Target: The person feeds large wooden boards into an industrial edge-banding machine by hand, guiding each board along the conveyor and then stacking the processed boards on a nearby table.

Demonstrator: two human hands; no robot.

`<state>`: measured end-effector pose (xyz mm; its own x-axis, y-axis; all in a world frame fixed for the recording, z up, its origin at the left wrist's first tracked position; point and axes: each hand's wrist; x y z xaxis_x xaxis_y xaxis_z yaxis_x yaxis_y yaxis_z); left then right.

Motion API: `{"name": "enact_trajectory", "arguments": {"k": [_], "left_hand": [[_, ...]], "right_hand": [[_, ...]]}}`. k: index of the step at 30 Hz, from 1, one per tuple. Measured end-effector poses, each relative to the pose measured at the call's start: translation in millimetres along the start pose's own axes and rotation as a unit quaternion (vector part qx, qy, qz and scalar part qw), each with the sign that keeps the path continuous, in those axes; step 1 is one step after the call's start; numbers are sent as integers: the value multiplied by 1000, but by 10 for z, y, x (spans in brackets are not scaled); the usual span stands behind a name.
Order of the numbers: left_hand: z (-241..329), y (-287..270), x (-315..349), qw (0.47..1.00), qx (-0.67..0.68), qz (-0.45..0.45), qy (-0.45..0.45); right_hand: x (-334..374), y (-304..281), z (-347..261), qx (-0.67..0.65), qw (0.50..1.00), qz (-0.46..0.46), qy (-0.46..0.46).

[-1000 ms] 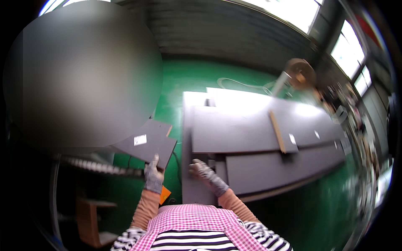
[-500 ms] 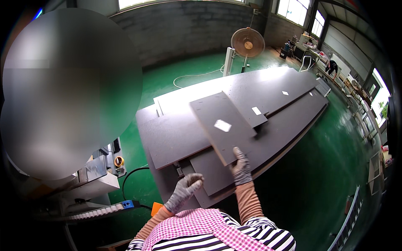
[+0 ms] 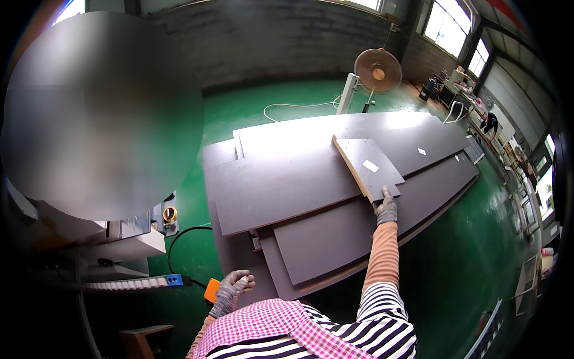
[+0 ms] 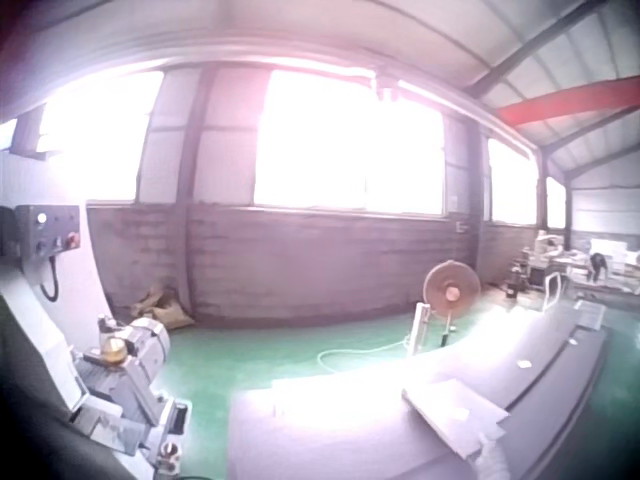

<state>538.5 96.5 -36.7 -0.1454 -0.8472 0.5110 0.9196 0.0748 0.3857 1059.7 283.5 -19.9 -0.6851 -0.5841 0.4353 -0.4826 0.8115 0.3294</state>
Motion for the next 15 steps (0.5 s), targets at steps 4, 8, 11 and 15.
{"name": "enact_trajectory", "arguments": {"k": [4, 8, 11, 15], "left_hand": [[-69, -44, 19, 997, -13, -49, -53], [-110, -139, 22, 996, -4, -69, -64], [-117, -243, 68, 997, 12, -59, -39], [-157, -362, 112, 998, 11, -42, -44]], "right_hand": [[73, 230, -163, 337, 940, 47, -40], [-61, 123, -63, 585, 790, 66, -171], [295, 348, -4, 684, 658, 99, -300], [287, 656, -65, 796, 526, 30, -296]]}}
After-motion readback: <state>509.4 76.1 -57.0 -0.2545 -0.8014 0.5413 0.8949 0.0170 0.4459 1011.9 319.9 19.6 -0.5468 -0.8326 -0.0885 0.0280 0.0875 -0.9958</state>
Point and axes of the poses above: each hand's wrist, its own x-axis away from the middle knuckle, its own y-axis out of the palm, z = x × y, and after that the axes turned 1 degree about x, right-handed
